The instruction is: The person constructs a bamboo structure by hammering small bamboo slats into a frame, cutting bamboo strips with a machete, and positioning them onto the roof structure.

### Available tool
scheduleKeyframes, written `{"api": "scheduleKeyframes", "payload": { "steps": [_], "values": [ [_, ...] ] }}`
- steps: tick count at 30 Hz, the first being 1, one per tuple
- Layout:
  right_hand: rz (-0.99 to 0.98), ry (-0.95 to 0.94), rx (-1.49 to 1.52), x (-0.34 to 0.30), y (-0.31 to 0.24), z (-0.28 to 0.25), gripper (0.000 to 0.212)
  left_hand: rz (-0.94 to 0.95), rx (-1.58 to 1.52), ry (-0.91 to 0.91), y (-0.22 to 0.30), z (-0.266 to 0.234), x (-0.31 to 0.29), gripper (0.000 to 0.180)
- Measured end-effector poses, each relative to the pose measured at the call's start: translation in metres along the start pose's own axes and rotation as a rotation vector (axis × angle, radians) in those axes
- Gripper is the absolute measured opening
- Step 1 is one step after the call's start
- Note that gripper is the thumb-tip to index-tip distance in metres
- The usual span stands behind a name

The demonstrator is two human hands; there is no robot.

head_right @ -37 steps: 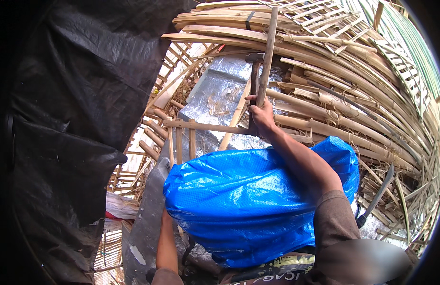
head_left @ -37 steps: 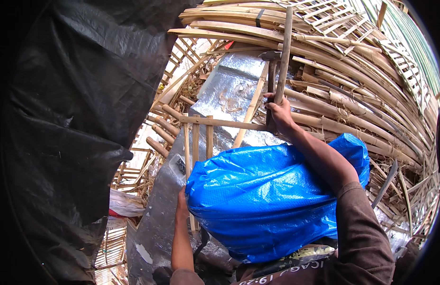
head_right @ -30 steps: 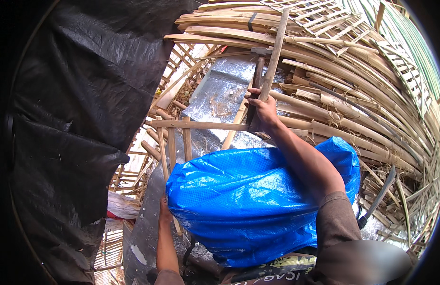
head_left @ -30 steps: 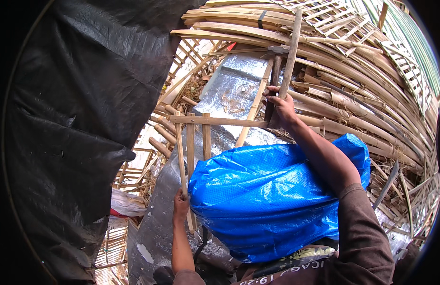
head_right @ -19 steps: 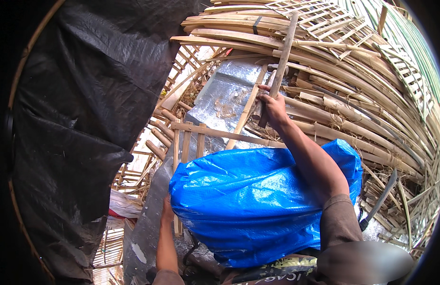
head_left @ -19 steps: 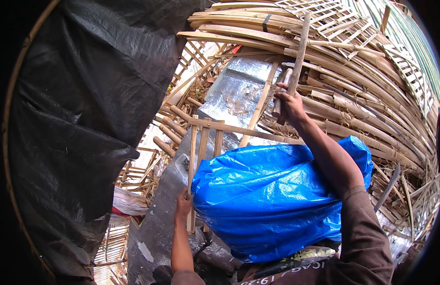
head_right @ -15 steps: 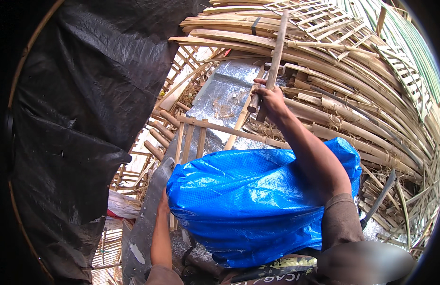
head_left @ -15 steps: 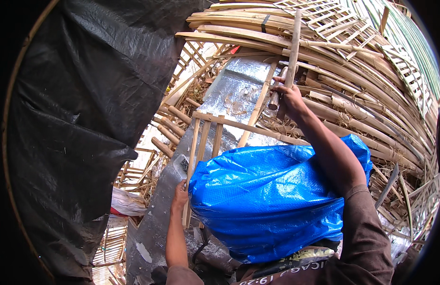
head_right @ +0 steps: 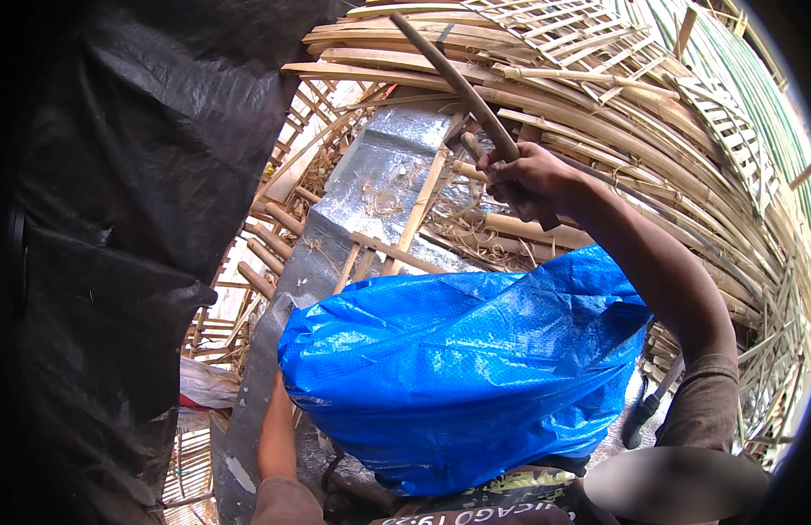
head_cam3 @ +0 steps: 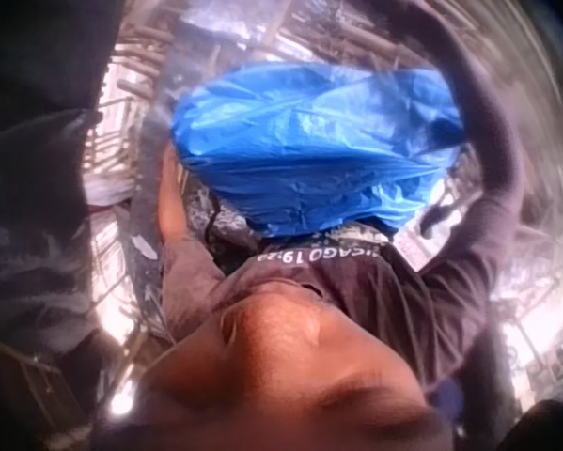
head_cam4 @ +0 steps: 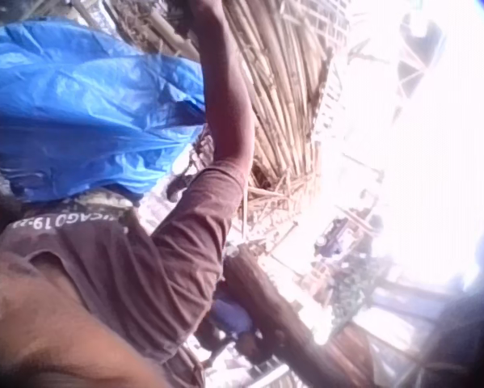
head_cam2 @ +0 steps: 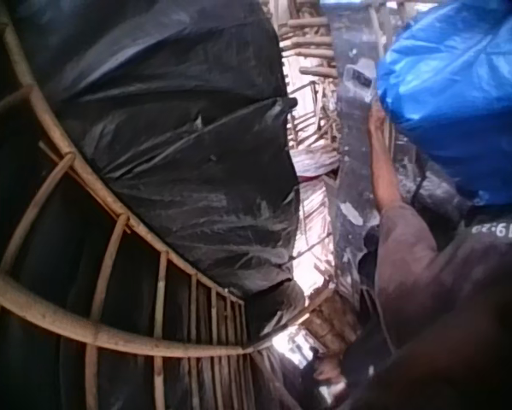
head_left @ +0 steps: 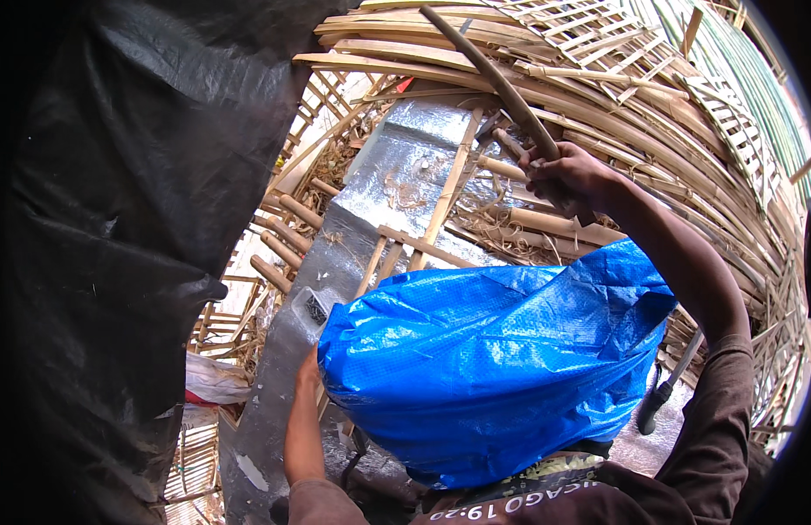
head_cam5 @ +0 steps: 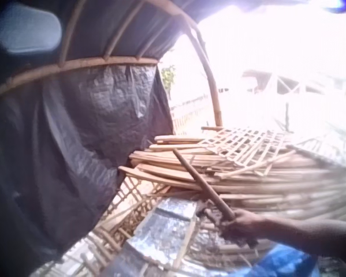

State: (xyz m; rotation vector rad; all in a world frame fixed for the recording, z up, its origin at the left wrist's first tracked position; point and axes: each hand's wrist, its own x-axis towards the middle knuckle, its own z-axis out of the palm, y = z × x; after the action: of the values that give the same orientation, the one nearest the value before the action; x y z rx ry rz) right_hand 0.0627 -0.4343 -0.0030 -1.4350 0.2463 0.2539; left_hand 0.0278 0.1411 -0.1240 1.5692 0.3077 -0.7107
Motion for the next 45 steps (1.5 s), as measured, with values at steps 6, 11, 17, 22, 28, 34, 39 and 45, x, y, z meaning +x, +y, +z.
{"api": "scheduleKeyframes", "payload": {
  "steps": [6,11,17,22,28,34,39,45],
  "values": [
    [0.077,-0.006,-0.110,-0.023,0.012,-0.016,0.014,0.078,0.115,-0.029,-0.028,0.010,0.001,0.022],
    [0.084,-0.028,-0.194,-0.021,0.038,-0.028,0.013,0.196,0.276,-0.030,-0.043,0.022,0.007,0.021],
    [0.060,-0.129,-0.185,0.000,0.067,-0.015,0.008,0.394,0.499,0.074,-0.047,0.027,0.001,0.021],
    [0.062,-0.092,-0.316,0.014,0.109,-0.030,0.009,0.717,0.906,0.314,-0.034,0.032,-0.001,0.021],
    [0.126,-0.098,-0.621,0.009,0.119,-0.022,0.010,0.716,0.920,0.699,-0.010,0.008,0.031,0.022],
    [0.088,0.012,-0.968,0.012,0.117,-0.017,0.008,0.489,1.142,0.724,-0.011,-0.043,0.087,0.034],
    [-0.077,0.052,-1.023,0.009,0.107,-0.037,0.006,0.284,1.298,0.687,0.000,-0.020,0.101,0.041],
    [-0.082,0.092,-0.776,-0.027,0.039,-0.061,0.013,0.248,1.368,0.728,-0.010,-0.029,0.106,0.033]
  ]
}}
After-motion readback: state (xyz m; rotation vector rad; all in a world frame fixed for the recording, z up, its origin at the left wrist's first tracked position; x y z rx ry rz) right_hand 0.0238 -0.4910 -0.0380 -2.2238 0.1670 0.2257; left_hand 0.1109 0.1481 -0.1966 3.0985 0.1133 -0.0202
